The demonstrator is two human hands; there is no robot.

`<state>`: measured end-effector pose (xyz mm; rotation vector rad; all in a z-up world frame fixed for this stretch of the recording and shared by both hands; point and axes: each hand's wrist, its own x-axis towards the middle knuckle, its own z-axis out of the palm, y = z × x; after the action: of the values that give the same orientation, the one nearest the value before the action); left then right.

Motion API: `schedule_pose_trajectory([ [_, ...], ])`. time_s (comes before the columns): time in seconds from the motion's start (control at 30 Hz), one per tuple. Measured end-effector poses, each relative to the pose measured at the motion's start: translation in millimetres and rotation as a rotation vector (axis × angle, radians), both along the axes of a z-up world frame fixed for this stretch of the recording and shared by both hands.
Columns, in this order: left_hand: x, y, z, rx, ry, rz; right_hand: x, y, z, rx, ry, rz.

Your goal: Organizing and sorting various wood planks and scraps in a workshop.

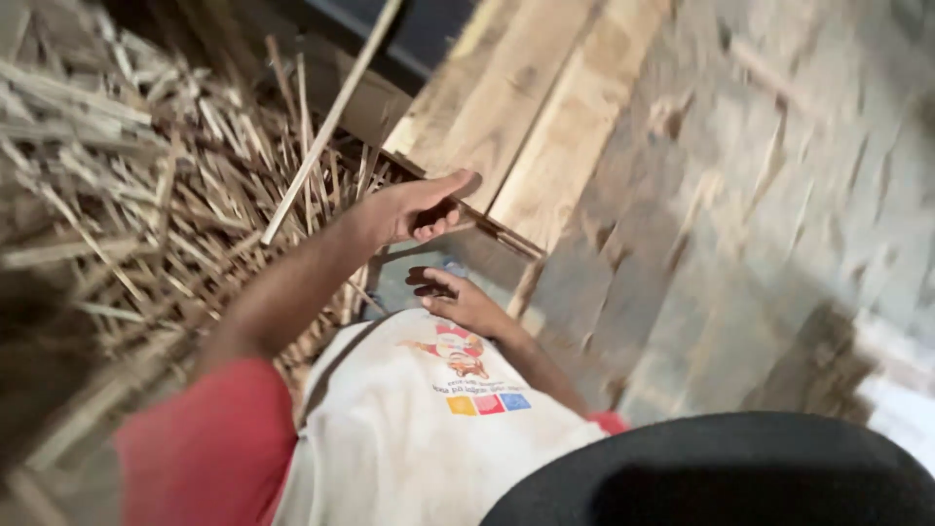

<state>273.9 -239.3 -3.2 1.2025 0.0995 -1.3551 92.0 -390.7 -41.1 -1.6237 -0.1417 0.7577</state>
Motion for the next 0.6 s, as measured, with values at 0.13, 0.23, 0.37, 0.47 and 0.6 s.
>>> schedule_pose_trajectory([
  [0.13, 5.3, -7.5, 3.3, 0.051, -0.084, -0.217, 1.6, -9.5, 1.5, -0.049, -0.014, -0.042],
  [0.23, 10.1, -19.2, -13.3, -0.055, -0.047, -0.245, 6.0, -5.2, 11.7, 0.023, 0.02, -0.069],
  [0.37, -3.2, 1.1, 2.2, -0.029, -0.032, -0.127, 11.7, 1.7, 29.3, 0.04, 0.009, -0.041],
  [0.47, -9.8, 31.7, 2.7, -0.143, -0.164, -0.023, 13.5, 0.1, 37.5, -0.026, -0.036, -0.02],
  [0.6, 10.4, 79.8, -4.2, 0.27, -0.711, 0.428, 10.6, -5.8, 31.1, 0.067, 0.057, -0.133],
])
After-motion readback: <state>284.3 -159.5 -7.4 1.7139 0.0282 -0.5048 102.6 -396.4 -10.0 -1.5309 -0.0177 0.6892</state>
